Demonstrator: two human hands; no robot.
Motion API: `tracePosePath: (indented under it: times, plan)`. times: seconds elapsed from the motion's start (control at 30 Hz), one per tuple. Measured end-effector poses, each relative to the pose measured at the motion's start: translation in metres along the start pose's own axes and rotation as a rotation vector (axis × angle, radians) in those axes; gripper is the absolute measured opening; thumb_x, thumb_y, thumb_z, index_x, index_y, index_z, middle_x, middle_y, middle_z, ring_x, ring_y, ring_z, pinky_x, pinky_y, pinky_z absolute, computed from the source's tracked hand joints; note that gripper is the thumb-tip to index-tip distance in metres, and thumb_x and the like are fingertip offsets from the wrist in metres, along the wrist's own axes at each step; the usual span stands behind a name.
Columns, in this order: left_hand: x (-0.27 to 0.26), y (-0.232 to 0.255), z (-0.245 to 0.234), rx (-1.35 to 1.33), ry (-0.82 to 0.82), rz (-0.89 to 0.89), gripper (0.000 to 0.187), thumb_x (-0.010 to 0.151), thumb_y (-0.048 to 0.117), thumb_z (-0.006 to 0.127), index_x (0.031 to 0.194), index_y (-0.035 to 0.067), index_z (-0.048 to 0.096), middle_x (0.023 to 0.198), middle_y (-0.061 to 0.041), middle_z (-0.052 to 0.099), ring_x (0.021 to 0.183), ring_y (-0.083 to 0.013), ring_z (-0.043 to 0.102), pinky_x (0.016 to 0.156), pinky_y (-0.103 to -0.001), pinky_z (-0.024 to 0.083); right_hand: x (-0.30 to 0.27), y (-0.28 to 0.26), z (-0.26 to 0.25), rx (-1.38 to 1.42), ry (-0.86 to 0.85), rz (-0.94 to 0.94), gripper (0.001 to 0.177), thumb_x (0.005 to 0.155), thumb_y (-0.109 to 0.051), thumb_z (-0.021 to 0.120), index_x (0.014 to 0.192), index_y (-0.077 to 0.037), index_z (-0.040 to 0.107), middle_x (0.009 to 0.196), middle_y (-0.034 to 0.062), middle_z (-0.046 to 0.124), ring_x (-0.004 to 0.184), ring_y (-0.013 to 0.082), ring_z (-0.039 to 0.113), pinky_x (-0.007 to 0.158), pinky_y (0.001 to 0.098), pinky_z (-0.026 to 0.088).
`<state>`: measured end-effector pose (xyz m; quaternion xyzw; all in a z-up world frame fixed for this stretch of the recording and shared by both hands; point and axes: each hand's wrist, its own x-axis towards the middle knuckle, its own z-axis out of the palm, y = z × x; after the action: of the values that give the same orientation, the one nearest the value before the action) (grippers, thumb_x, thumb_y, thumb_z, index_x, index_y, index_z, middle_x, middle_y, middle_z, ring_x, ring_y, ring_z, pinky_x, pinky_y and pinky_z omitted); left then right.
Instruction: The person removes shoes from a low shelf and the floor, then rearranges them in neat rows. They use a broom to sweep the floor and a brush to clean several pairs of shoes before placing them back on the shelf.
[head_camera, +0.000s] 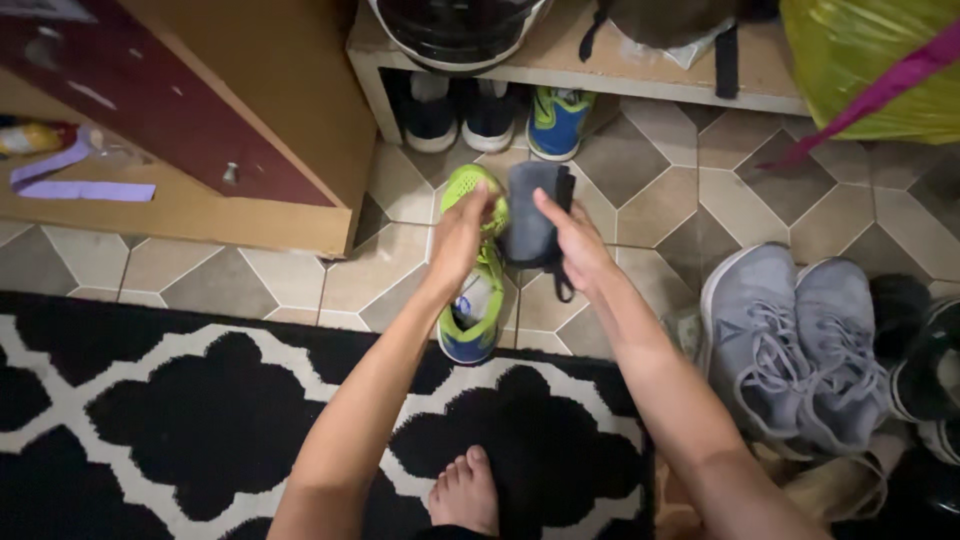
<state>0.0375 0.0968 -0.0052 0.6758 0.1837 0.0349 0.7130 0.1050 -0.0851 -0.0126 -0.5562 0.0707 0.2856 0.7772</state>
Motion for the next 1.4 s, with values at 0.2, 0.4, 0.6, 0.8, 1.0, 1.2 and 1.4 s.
tracePosePath:
  times: [0.2,0.4,0.6,0.8,1.0,1.2,1.4]
  plan:
    - [-0.064,-0.066,-0.023,0.708,-0.079,-0.093,0.053,0.095,0.048,0.058,0.09,-0.002,0.076,0.082,-0.025,0.072,0.081,-0.0369,0.071,0.077,-0.047,0.054,0.006,0.013,-0.056,0.244,0.046,0.108,0.047,0.077,-0.032,0.078,0.118,-0.012,0.065,0.096,0.0038,0.076,0.081,0.015,0.074,0.066,0.0297,0.059]
    - [-0.01,-0.129,0.006,-0.288,0.143,-0.55,0.038,0.097,0.038,0.079,0.101,0.005,0.061,0.084,-0.01,0.055,0.067,-0.0279,0.05,0.063,-0.049,0.04,0.003,0.032,-0.068,-0.252,0.23,0.124,0.046,0.081,-0.02,0.081,0.122,-0.003,0.068,0.096,0.0108,0.069,0.077,0.0243,0.063,0.059,0.0361,0.044]
    - [0.009,-0.139,0.02,-0.567,0.451,-0.491,0.024,0.086,0.017,0.078,0.108,0.008,0.07,0.094,-0.004,0.073,0.073,-0.017,0.067,0.06,-0.033,0.054,-0.007,0.023,-0.039,-0.312,0.238,-0.341,0.056,0.075,0.001,0.075,0.125,-0.009,0.052,0.112,0.0106,0.066,0.099,0.0235,0.066,0.083,0.0391,0.056]
    - [-0.019,-0.12,0.01,-0.464,0.251,-0.329,0.032,0.087,0.004,0.062,0.118,0.002,0.067,0.096,-0.013,0.07,0.071,-0.0236,0.062,0.058,-0.039,0.05,-0.011,0.021,-0.005,-1.155,-0.121,-1.187,0.062,0.07,0.011,0.06,0.125,-0.016,0.07,0.123,0.0071,0.068,0.124,0.0303,0.06,0.114,0.0445,0.045]
    - [-0.061,-0.075,0.025,-0.264,0.163,-0.156,0.035,0.087,0.001,0.061,0.121,-0.002,0.066,0.112,-0.011,0.074,0.095,-0.0201,0.07,0.084,-0.033,0.054,0.017,-0.019,-0.027,-1.531,0.2,-1.055,0.063,0.078,0.004,0.066,0.138,-0.016,0.068,0.145,0.0165,0.057,0.116,0.0387,0.054,0.103,0.0451,0.048]
    - [-0.053,-0.044,0.023,-0.759,0.016,-0.334,0.035,0.085,0.004,0.06,0.119,-0.003,0.064,0.114,-0.015,0.072,0.103,-0.0266,0.069,0.092,-0.04,0.055,-0.036,0.003,-0.01,-1.579,0.221,-1.075,0.062,0.073,-0.001,0.068,0.133,-0.017,0.069,0.138,0.0144,0.06,0.118,0.0434,0.052,0.096,0.0467,0.05]
    - [-0.06,-0.033,0.021,-0.568,0.165,-0.436,0.037,0.097,0.031,0.061,0.121,0.003,0.065,0.113,-0.01,0.073,0.101,-0.0229,0.069,0.087,-0.039,0.055,-0.072,-0.03,-0.02,-1.374,0.115,-0.619,0.045,0.087,-0.012,0.067,0.131,-0.019,0.069,0.131,0.0064,0.068,0.116,0.0354,0.061,0.101,0.0464,0.052]
